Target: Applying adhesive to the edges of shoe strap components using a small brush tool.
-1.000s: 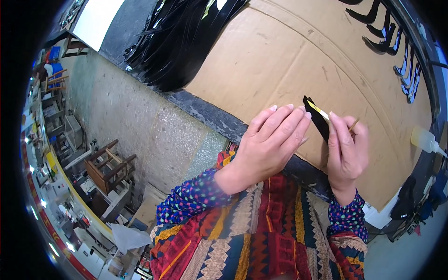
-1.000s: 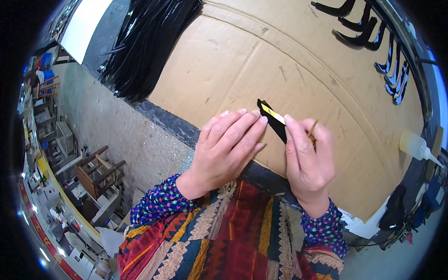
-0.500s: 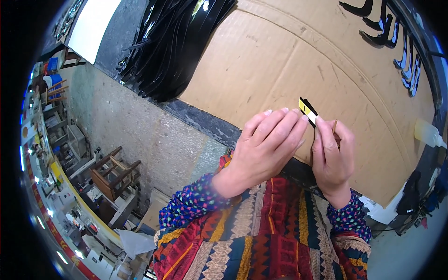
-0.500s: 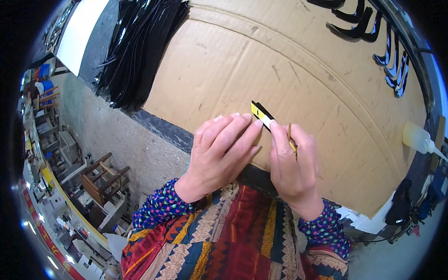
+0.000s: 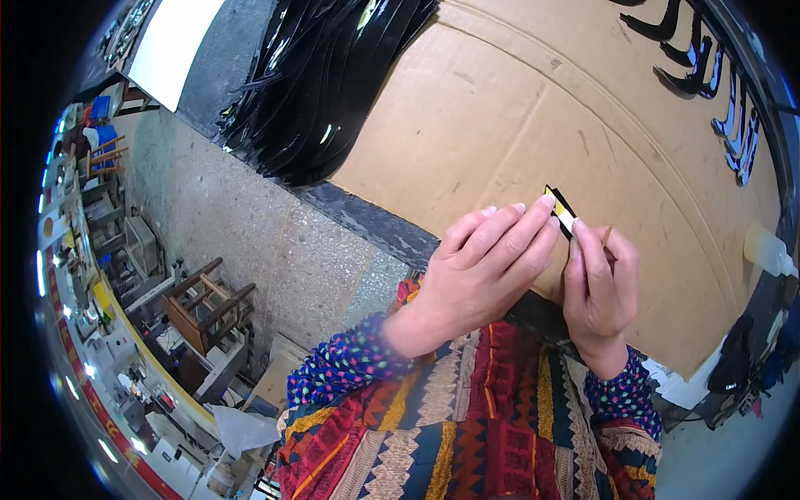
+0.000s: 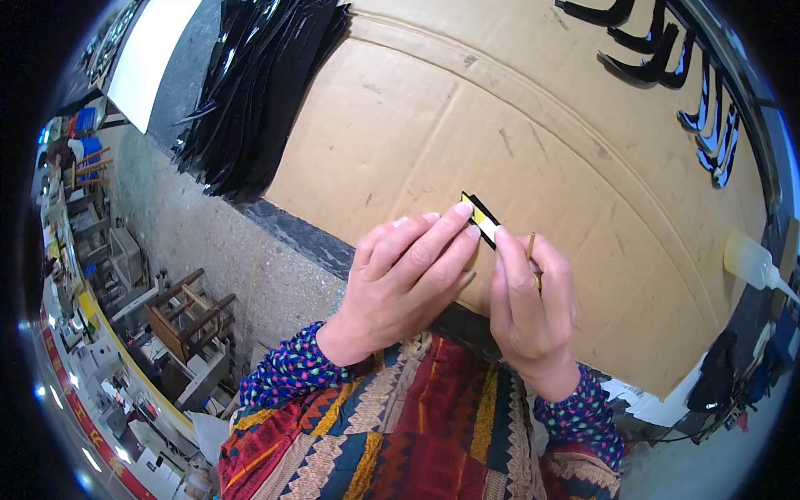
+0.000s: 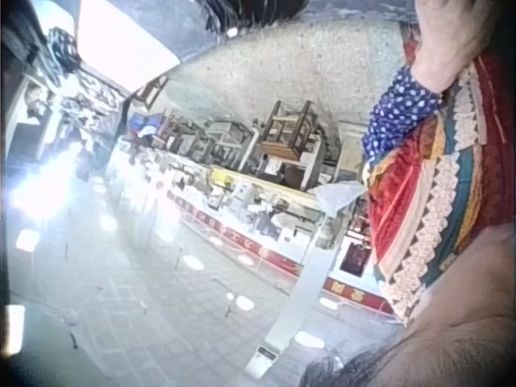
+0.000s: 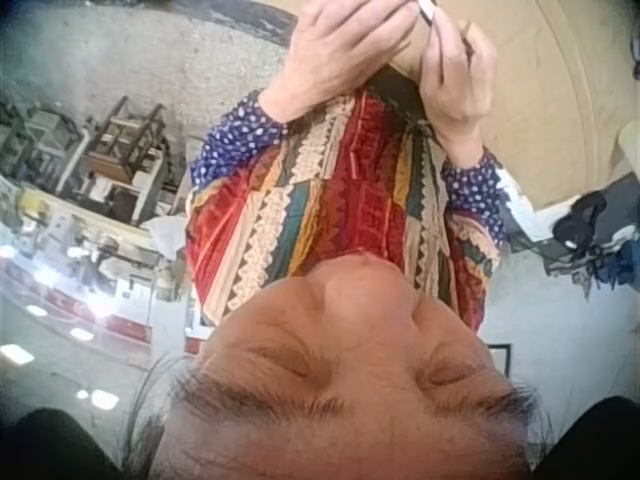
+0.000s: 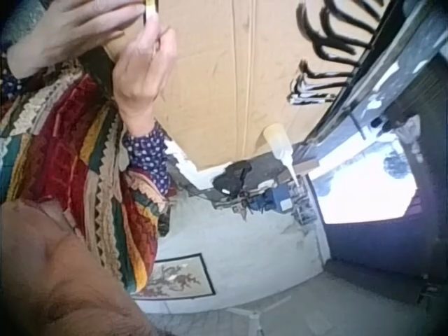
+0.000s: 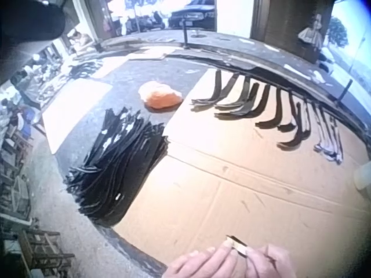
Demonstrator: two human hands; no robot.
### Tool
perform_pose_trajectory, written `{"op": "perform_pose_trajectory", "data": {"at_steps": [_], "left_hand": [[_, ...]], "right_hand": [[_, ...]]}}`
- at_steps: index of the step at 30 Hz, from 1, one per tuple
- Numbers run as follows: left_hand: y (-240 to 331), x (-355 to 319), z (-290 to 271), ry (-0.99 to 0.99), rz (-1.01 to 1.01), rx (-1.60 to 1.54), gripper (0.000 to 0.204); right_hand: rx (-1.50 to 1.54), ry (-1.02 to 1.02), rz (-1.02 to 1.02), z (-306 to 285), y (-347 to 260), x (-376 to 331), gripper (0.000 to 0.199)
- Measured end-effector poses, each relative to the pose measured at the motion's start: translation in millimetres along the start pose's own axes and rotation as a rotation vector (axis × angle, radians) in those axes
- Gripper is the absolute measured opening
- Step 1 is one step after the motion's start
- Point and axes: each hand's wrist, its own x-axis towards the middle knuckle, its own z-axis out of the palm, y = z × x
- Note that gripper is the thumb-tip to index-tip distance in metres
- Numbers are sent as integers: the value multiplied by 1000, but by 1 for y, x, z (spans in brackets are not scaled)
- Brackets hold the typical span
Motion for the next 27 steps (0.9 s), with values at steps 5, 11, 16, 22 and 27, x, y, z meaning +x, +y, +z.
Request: {"op": "perform_pose_trajectory", "data": {"at_steps": [5, 11, 16, 22, 27], "left_hand": [[-2, 0, 3, 8, 8, 30, 35], [-1, 2, -1, -26, 13, 58, 32], [-1, 1, -3, -36, 19, 56, 30], [-2, 1, -2, -25, 8, 58, 34], [-4, 5, -8, -59, 32, 60, 42]], "right_hand": [[-5, 3, 4, 2, -1, 1, 30], [-29, -7, 4, 1, 0, 1, 30], [-20, -12, 3, 0, -2, 2, 30], [-30, -4, -9, 0, -2, 1, 30], [-19, -4, -14, 0, -1, 1, 30]]}}
